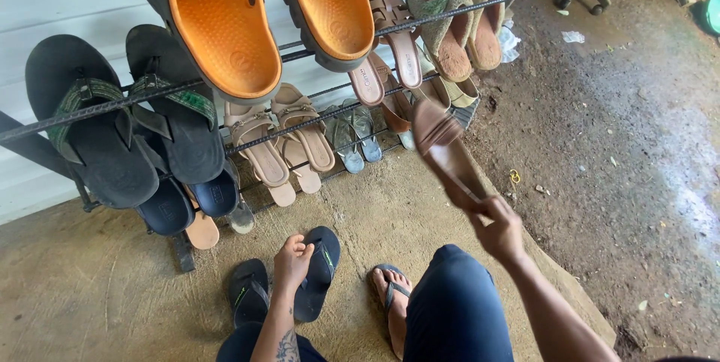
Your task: Organizing various shoes and sandals on a multi-tier shoe rack.
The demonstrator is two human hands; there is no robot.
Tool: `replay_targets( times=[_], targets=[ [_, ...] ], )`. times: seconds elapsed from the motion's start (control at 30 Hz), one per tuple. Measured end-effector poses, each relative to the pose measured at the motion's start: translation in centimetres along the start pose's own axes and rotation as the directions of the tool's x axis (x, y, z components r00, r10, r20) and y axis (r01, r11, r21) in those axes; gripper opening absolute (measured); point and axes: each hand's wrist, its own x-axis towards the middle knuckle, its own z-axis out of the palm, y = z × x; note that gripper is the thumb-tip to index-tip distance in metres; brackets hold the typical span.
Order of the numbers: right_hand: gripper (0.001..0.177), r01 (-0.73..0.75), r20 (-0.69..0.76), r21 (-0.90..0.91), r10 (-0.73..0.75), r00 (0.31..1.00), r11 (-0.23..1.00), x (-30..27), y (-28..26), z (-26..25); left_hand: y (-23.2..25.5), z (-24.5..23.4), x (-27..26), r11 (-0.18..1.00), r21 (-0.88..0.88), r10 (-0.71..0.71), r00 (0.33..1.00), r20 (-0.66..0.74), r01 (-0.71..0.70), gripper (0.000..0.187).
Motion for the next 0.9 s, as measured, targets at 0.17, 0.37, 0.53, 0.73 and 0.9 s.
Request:
replay_targets(
  times=[0.17,0.37,0.53,0.73,0.9],
  targets=[
    [0.024,-0.179,0.236,0.108,0.150,0.960,0.978,0.1,-2.6,4.8,-0.5,0.3,0.0,0.997,0.069,-0.037,0.999,0.035,0.034,0.045],
    [0.029,-0.243,0.365,0.151,0.175,0.915,0.958,6.0,-4.0,11.2,-1.3,-0.4,-0.4,0.994,0.104,-0.038,0.998,0.044,0.033,0.048],
    [0.028,-0.196,0.384,0.155,0.124,0.915,0.968,10.3,-3.7,16.4,-2.1,-1.7,-1.0,0.991,0.116,-0.066,0.997,0.039,0.061,0.048],
    [0.027,-0.102,0.303,0.136,0.057,0.951,0.985,14.1,-4.4,19.3,-3.3,-3.1,-1.7,0.979,0.185,-0.096,0.995,0.028,0.089,0.049],
    [0.030,-0.225,0.431,0.030,0.190,0.882,0.974,15.9,-4.8,21.2,-4.7,-3.7,-1.8,0.966,0.241,-0.099,0.995,0.015,0.093,0.048]
  ],
)
